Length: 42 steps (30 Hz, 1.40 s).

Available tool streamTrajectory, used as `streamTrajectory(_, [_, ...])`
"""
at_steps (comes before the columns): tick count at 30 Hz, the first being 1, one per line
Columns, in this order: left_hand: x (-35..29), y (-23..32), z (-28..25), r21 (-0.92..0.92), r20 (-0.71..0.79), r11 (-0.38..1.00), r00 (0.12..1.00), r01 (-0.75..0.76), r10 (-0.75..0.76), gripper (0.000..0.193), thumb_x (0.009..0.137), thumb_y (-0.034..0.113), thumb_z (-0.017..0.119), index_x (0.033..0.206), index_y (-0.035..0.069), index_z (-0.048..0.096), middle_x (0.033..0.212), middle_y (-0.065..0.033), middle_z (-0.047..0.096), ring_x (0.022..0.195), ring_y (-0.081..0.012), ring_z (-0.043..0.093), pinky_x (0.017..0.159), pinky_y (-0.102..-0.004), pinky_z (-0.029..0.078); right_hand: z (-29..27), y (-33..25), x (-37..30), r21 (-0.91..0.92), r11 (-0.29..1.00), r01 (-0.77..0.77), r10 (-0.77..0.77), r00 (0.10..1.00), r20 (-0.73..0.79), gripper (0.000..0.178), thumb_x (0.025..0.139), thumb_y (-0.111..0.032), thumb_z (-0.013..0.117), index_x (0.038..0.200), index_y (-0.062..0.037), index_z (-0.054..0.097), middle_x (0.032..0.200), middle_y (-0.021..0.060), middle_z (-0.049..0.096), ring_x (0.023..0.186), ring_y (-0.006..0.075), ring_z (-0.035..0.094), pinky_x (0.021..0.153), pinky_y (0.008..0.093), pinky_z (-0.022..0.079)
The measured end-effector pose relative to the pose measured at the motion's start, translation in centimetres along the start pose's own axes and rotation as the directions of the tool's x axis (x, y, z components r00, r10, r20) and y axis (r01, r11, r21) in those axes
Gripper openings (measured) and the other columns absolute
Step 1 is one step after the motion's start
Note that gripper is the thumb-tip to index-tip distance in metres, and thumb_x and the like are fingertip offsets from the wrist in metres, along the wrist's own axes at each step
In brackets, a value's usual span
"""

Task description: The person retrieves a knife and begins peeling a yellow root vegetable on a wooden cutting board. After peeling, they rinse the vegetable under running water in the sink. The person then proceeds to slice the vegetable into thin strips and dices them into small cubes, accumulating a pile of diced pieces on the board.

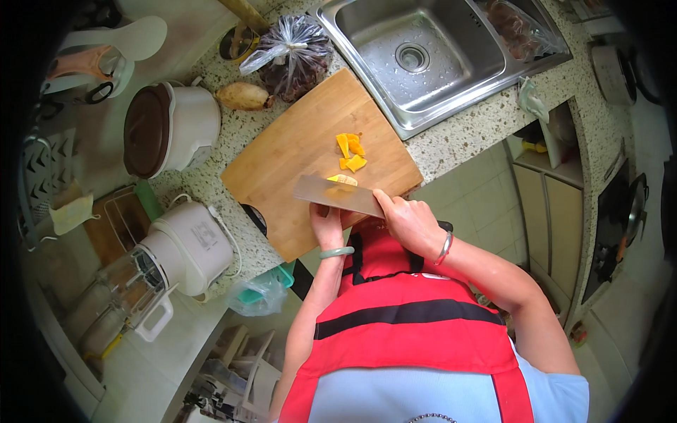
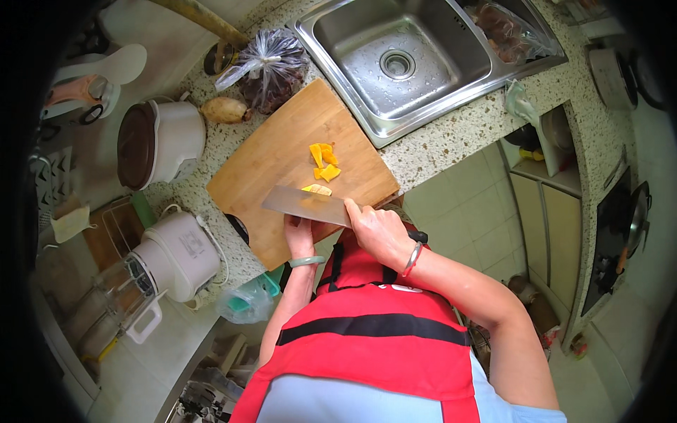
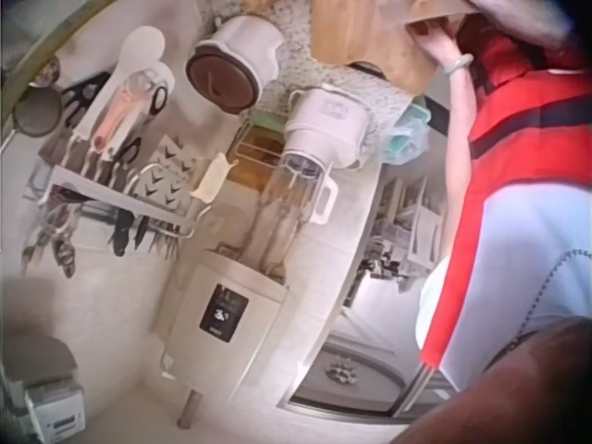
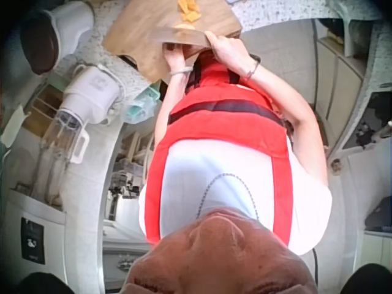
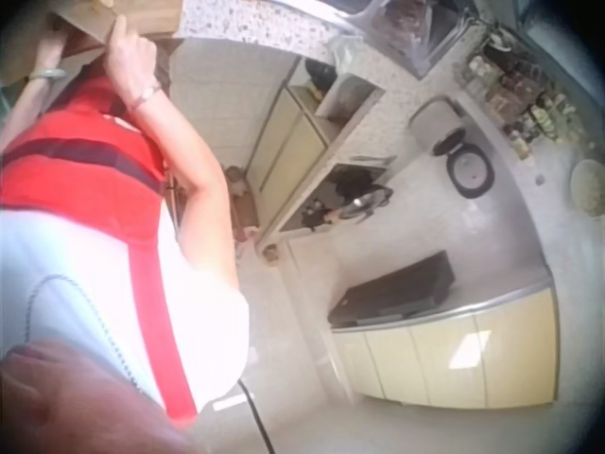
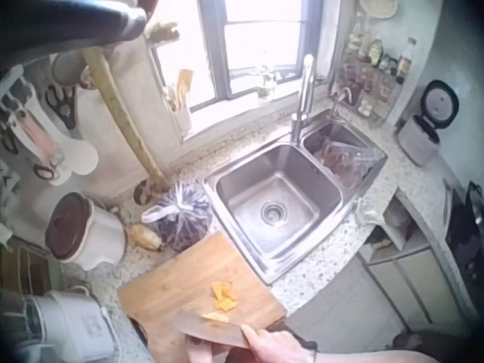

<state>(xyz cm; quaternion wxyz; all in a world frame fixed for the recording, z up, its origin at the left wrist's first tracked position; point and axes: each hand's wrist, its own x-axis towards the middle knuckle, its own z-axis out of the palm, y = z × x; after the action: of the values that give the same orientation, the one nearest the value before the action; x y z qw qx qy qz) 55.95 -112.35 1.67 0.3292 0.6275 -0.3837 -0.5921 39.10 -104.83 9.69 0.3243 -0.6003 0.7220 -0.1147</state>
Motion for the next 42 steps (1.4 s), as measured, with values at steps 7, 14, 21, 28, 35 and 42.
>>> streamTrajectory(7, [-0.4,0.6,-0.1,0.143,-0.06,0.984,0.993,0.105,-0.097,0.028,0.087,0.0,0.064,0.114,-0.001,0.057,0.108,-0.0087,0.066,0.093,-0.0148,0.064,0.081,-0.0273,0.051,-0.4,-0.6,-0.5,-0.035,0.999,0.001,0.001,0.999,0.047,0.047,0.084,-0.01,0.059,0.129,-0.0014,0.047,0.076,0.0192,0.064,0.065,0.0352,0.066,0.055,0.0444,0.052])
streamTrajectory(14, [-0.8,0.9,0.3,0.008,-0.064,0.989,0.987,0.146,-0.145,0.025,0.086,0.0,0.064,0.11,-0.001,0.057,0.102,-0.0068,0.066,0.089,-0.0136,0.063,0.075,-0.027,0.052,-0.6,-1.5,-0.1,-0.11,0.993,-0.032,0.04,0.997,0.068,0.044,0.085,-0.009,0.055,0.128,-0.0006,0.049,0.072,0.0167,0.063,0.061,0.0327,0.065,0.052,0.0425,0.052])
streamTrajectory(21, [-0.7,-0.2,-0.1,0.077,-0.053,0.995,0.997,0.056,-0.052,0.025,0.085,0.004,0.064,0.109,-0.002,0.059,0.102,-0.0091,0.068,0.09,-0.0164,0.063,0.08,-0.0298,0.051,0.5,-2.1,0.1,-0.206,0.978,0.014,-0.013,1.0,0.005,0.039,0.083,-0.007,0.056,0.119,0.0067,0.05,0.066,0.0165,0.063,0.054,0.0279,0.067,0.045,0.037,0.053])
streamTrajectory(28, [-0.2,-0.4,-0.1,0.002,0.014,0.998,0.998,0.066,-0.066,0.032,0.084,0.001,0.065,0.115,-0.002,0.056,0.111,-0.0105,0.065,0.097,-0.0168,0.062,0.087,-0.0311,0.05,1.3,-2.8,2.2,-0.132,0.991,-0.009,0.009,1.0,0.002,0.042,0.082,-0.006,0.055,0.122,0.0059,0.048,0.069,0.0178,0.064,0.058,0.032,0.066,0.049,0.0414,0.053])
streamTrajectory(35, [-0.2,0.7,0.4,-0.109,0.006,0.99,0.996,0.085,-0.085,0.026,0.091,0.003,0.065,0.113,0.001,0.052,0.111,-0.0079,0.063,0.096,-0.0154,0.064,0.078,-0.0278,0.056,-1.2,-2.9,2.5,-0.047,0.999,-0.013,0.018,0.994,0.104,0.017,0.081,-0.006,0.056,0.093,0.0042,0.051,0.068,0.0198,0.066,0.063,0.0341,0.069,0.054,0.0425,0.055])
streamTrajectory(42, [-0.3,-0.4,0.1,0.033,0.004,0.999,1.0,-0.013,0.013,0.027,0.091,0.008,0.069,0.112,0.0,0.053,0.1,-0.0035,0.062,0.087,-0.0117,0.061,0.075,-0.0268,0.055,-1.5,-1.6,1.5,-0.042,0.996,-0.074,0.079,0.985,0.156,0.015,0.083,-0.006,0.055,0.093,0.0039,0.051,0.07,0.0217,0.065,0.065,0.038,0.068,0.056,0.0467,0.054])
